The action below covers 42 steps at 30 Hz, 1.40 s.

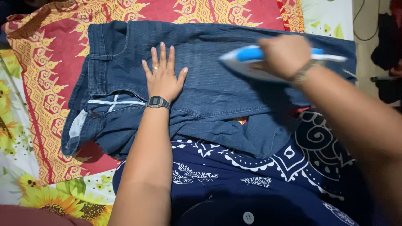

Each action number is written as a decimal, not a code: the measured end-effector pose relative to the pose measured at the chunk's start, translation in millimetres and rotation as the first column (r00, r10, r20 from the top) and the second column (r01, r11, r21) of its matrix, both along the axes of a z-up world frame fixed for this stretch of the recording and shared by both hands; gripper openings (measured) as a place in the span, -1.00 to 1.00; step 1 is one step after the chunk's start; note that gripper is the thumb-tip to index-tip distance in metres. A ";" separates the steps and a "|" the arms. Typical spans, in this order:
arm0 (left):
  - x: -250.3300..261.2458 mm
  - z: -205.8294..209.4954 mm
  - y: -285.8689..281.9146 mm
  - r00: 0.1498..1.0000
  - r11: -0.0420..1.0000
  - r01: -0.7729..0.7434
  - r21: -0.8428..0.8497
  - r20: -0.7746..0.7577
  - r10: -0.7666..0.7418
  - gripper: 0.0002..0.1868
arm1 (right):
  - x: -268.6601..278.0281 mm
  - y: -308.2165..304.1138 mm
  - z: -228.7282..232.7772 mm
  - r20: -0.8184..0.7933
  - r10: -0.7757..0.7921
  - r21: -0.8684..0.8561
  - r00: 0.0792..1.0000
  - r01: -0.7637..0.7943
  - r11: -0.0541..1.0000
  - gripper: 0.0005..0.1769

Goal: The person irons a pair of blue jeans on a bed. They smooth the fabric with their hands, then use a blue and white iron to press the legs and waist area, moving the iron back and forth across the surface.

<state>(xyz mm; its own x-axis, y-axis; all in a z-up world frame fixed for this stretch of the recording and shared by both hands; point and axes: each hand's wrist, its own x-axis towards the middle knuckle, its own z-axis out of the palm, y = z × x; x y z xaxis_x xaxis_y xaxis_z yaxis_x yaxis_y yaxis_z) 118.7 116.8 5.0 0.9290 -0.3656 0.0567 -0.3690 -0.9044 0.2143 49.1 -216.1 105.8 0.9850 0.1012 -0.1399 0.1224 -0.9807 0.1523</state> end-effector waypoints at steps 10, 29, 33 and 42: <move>57.8 3.9 26.5 0.970 0.962 -0.050 -0.268 0.215 0.110 -0.69 | 84.1 78.7 6.5 0.202 -0.039 0.283 0.979 -0.020 0.959 -0.47; 190.5 54.3 66.9 0.979 0.957 0.191 0.219 -0.118 -0.168 -0.50 | 91.0 116.4 17.6 0.113 -0.042 0.269 0.993 0.011 0.963 -0.44; 189.4 54.3 73.3 0.995 0.980 0.102 0.173 -0.037 -0.097 -0.49 | 67.9 133.0 19.1 -0.017 0.174 0.246 0.985 -0.165 0.955 -0.52; 54.0 3.7 68.7 0.955 0.976 -0.219 -0.006 0.204 0.216 -0.27 | 129.9 171.8 7.3 0.114 -0.159 0.334 0.981 0.113 0.936 -0.46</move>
